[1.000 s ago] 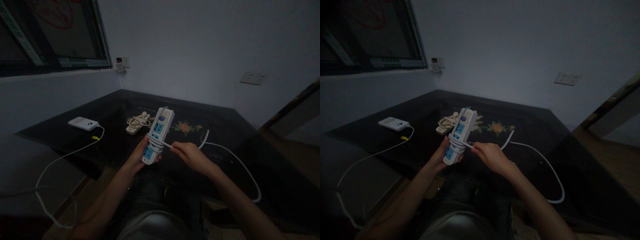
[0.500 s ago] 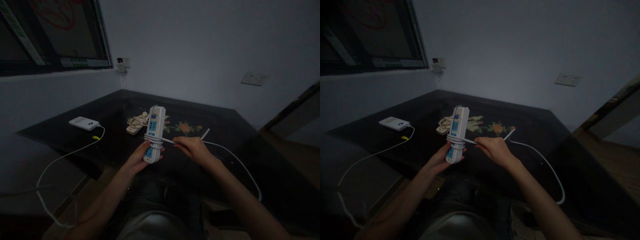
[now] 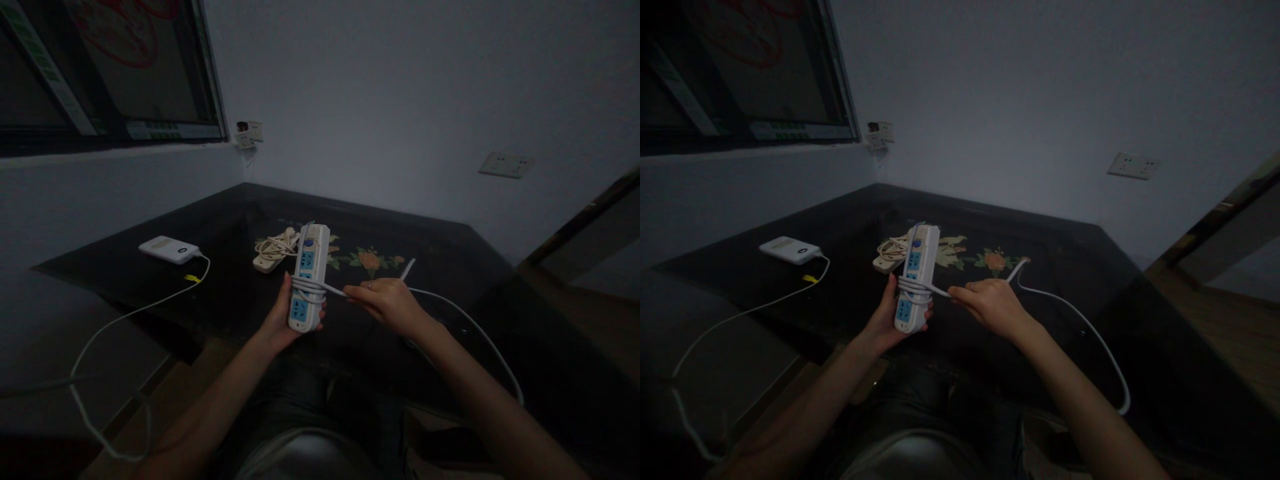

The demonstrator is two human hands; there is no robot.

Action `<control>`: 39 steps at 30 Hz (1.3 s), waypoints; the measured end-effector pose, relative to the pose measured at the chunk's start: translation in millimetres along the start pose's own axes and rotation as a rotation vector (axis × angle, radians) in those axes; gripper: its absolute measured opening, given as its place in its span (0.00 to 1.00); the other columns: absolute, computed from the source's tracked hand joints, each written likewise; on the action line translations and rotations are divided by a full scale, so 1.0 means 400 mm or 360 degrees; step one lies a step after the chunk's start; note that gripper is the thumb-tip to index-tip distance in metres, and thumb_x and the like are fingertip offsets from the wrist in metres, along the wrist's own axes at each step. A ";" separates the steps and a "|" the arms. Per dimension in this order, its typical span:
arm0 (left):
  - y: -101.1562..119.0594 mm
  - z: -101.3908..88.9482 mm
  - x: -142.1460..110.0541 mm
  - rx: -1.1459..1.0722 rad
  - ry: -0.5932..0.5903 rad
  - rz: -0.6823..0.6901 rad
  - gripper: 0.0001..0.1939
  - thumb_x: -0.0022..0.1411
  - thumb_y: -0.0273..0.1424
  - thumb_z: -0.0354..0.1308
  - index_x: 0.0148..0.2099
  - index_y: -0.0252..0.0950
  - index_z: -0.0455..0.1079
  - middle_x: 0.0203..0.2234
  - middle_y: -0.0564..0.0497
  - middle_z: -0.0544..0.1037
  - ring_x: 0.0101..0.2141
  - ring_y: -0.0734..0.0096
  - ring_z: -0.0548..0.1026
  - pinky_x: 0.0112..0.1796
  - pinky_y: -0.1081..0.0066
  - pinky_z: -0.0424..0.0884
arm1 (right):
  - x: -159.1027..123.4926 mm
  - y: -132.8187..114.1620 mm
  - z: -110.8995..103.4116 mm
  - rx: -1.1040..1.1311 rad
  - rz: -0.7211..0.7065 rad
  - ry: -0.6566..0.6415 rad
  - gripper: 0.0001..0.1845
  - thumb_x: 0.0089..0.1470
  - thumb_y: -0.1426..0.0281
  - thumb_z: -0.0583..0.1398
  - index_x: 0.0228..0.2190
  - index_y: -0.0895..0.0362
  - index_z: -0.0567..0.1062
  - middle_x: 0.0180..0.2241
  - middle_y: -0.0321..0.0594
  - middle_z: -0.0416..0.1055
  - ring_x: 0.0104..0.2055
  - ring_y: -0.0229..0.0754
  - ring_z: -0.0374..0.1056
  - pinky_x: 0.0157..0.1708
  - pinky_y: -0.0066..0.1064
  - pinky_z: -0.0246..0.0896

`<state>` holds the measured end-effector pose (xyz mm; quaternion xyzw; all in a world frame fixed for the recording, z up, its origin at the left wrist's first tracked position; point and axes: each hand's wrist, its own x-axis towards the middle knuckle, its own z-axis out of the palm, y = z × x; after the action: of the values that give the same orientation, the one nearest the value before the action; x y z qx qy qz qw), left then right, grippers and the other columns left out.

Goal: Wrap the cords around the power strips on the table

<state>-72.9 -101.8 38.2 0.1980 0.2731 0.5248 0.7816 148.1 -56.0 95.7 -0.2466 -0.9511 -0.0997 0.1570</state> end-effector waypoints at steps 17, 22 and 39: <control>0.039 0.017 -0.025 -0.0052 0.0203 0.0360 0.29 0.58 0.55 0.50 0.39 0.32 0.70 0.21 0.50 0.76 0.17 0.71 0.72 0.15 0.74 0.67 | -0.041 0.015 -0.060 0.0372 0.0149 0.0161 0.25 0.60 0.53 0.51 0.25 0.57 0.74 0.22 0.41 0.71 0.27 0.40 0.65 0.30 0.31 0.53; 0.064 0.029 -0.037 -0.0026 0.0216 0.0367 0.30 0.57 0.56 0.49 0.37 0.32 0.70 0.20 0.51 0.74 0.16 0.71 0.72 0.15 0.74 0.67 | -0.059 0.038 -0.090 0.0725 0.0421 0.0272 0.23 0.57 0.51 0.54 0.28 0.57 0.76 0.24 0.40 0.73 0.24 0.37 0.65 0.25 0.27 0.55; 0.014 0.080 -0.073 0.0481 -0.0866 0.0050 0.37 0.39 0.62 0.60 0.37 0.32 0.71 0.19 0.47 0.76 0.17 0.65 0.73 0.16 0.71 0.67 | 0.016 0.117 -0.041 0.1280 0.0400 -0.0164 0.20 0.53 0.54 0.59 0.29 0.57 0.79 0.26 0.38 0.76 0.30 0.39 0.70 0.31 0.29 0.63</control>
<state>-65.4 -127.5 72.7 0.4494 0.1256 0.4178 0.7796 170.6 -17.4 118.5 -0.2844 -0.8834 0.3117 0.2038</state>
